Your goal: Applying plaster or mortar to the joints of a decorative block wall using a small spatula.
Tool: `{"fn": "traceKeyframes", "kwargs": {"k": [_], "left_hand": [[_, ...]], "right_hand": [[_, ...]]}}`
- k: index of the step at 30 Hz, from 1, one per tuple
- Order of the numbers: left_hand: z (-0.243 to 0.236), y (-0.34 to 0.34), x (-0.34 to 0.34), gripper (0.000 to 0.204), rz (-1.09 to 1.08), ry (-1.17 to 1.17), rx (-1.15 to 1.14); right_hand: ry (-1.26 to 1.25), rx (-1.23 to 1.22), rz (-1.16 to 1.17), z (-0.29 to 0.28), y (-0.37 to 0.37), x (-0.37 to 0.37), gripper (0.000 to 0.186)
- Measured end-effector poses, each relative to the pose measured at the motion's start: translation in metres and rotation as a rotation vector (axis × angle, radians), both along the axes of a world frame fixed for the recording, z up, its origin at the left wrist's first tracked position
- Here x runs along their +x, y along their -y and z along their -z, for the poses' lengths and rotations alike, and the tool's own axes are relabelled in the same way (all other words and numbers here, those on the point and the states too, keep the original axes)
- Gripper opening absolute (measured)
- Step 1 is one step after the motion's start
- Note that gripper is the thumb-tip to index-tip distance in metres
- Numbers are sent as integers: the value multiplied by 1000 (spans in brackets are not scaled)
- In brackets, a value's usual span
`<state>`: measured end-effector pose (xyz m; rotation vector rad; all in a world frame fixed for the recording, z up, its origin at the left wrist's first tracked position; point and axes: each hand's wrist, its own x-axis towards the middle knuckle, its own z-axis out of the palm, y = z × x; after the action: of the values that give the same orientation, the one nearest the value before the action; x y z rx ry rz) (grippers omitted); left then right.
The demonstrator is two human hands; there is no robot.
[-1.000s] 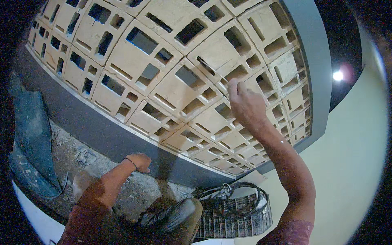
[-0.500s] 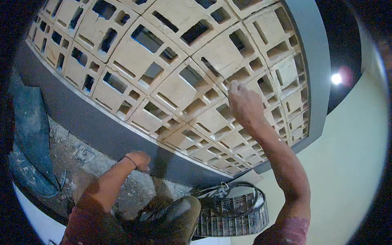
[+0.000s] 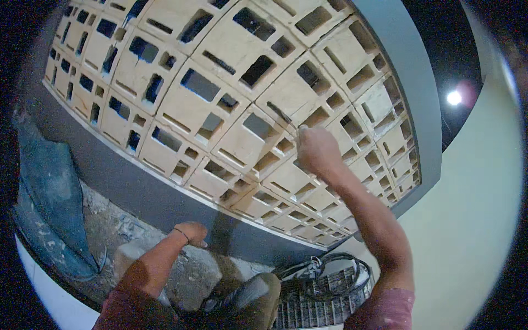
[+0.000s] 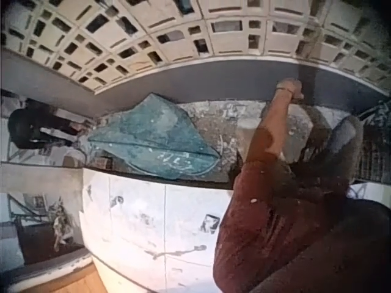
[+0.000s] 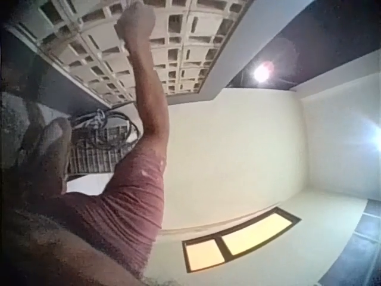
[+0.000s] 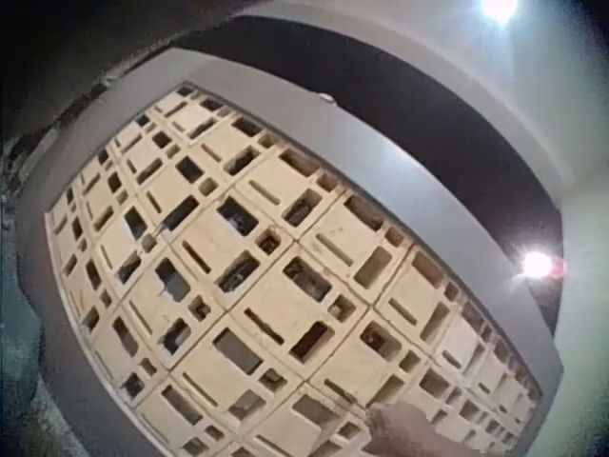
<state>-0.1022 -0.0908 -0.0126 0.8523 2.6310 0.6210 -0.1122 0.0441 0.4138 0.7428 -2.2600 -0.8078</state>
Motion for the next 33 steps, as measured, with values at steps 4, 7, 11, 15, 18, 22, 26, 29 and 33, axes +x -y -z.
{"fn": "traceKeyframes", "kwargs": {"k": [4, 7, 11, 15, 18, 22, 26, 29, 33], "left_hand": [[5, 1, -2, 50, -3, -15, 44], [3, -4, -2, 51, 7, -13, 48], [9, -3, 3, 48, 5, -35, 71], [8, -5, -3, 48, -42, 3, 40], [-2, -1, -5, 47, 15, -2, -66], [-10, -6, -1, 47, 16, -52, 18], [2, -9, -9, 49, 41, -67, 36], [1, -14, -8, 52, 62, -13, 11], [23, -13, -7, 53, 54, -30, -48]], "right_hand": [[-116, 186, -17, -19, 3, 14, 13], [-111, 69, 17, 12, -27, 5, 13], [99, -295, 54, 1, -11, 3, 19], [22, -261, 69, 23, -8, 12, 14], [-105, -216, 82, 42, -3, 14, 14], [-59, -298, -21, 26, -5, 46, 16], [-95, -385, -168, 33, -31, 40, 19], [-109, -419, -281, 43, -49, 27, 19], [-82, -495, -387, 52, -44, 12, 15]]}}
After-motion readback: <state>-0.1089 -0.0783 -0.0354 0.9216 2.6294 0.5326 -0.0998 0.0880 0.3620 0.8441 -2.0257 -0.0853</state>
